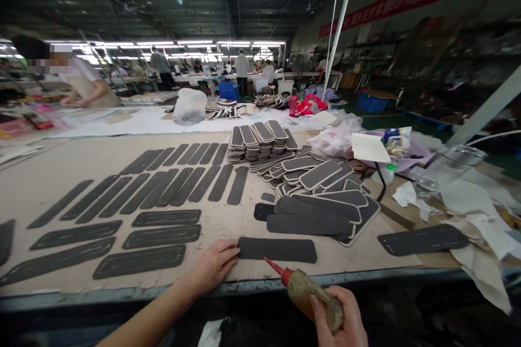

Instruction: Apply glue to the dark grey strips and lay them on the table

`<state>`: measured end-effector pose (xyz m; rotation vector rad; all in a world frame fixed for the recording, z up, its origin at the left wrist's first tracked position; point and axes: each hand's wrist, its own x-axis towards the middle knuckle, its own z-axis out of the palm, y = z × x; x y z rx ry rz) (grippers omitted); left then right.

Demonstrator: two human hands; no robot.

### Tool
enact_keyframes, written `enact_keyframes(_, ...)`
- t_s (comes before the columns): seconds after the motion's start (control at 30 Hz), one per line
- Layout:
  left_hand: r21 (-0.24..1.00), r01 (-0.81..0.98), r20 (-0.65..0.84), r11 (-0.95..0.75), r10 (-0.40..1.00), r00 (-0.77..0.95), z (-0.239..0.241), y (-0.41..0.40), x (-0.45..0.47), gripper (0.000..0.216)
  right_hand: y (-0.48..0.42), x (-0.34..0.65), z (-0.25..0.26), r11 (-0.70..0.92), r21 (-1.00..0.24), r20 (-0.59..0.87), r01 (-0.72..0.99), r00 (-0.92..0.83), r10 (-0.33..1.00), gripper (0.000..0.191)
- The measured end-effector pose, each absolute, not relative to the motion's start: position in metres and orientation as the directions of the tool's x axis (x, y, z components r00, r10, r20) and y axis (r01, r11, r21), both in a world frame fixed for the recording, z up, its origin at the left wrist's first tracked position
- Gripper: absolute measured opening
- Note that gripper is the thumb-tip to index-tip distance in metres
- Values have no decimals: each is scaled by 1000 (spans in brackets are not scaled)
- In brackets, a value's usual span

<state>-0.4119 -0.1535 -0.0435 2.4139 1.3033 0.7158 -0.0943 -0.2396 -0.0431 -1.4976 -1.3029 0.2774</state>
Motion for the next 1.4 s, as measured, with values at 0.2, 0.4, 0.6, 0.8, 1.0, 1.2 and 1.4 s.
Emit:
enact_keyframes(0.2, 435, 571, 391, -697, 717, 577, -53, -151, -404, 24, -213, -132, -28, 417, -584, 646, 697, 87, 758, 13)
enact_keyframes(0.4, 442, 561, 388, -700, 713, 584, -56, -152, -407, 24, -193, -154, -28, 510, -520, 681, 685, -27, 731, 8)
enact_keyframes(0.6, 466, 564, 380, -681, 730, 568, -58, -152, -406, 24, -182, -172, -31, 599, -535, 686, 595, -108, 720, 4)
enact_keyframes(0.8, 488, 552, 379, -676, 734, 564, -56, -152, -405, 23, -181, -165, -38, 583, -528, 682, 617, -101, 725, 5)
enact_keyframes(1.0, 487, 540, 404, -687, 725, 557, -61, -153, -406, 20, -184, -131, -40, 501, -468, 712, 728, -25, 702, 4)
enact_keyframes(1.2, 479, 536, 421, -695, 718, 554, -61, -151, -405, 19, -187, -95, -41, 390, -391, 746, 834, 39, 665, 7)
enact_keyframes(1.4, 459, 549, 430, -699, 715, 551, -57, -151, -405, 20, -187, -69, -40, 251, -320, 771, 913, 97, 630, 11)
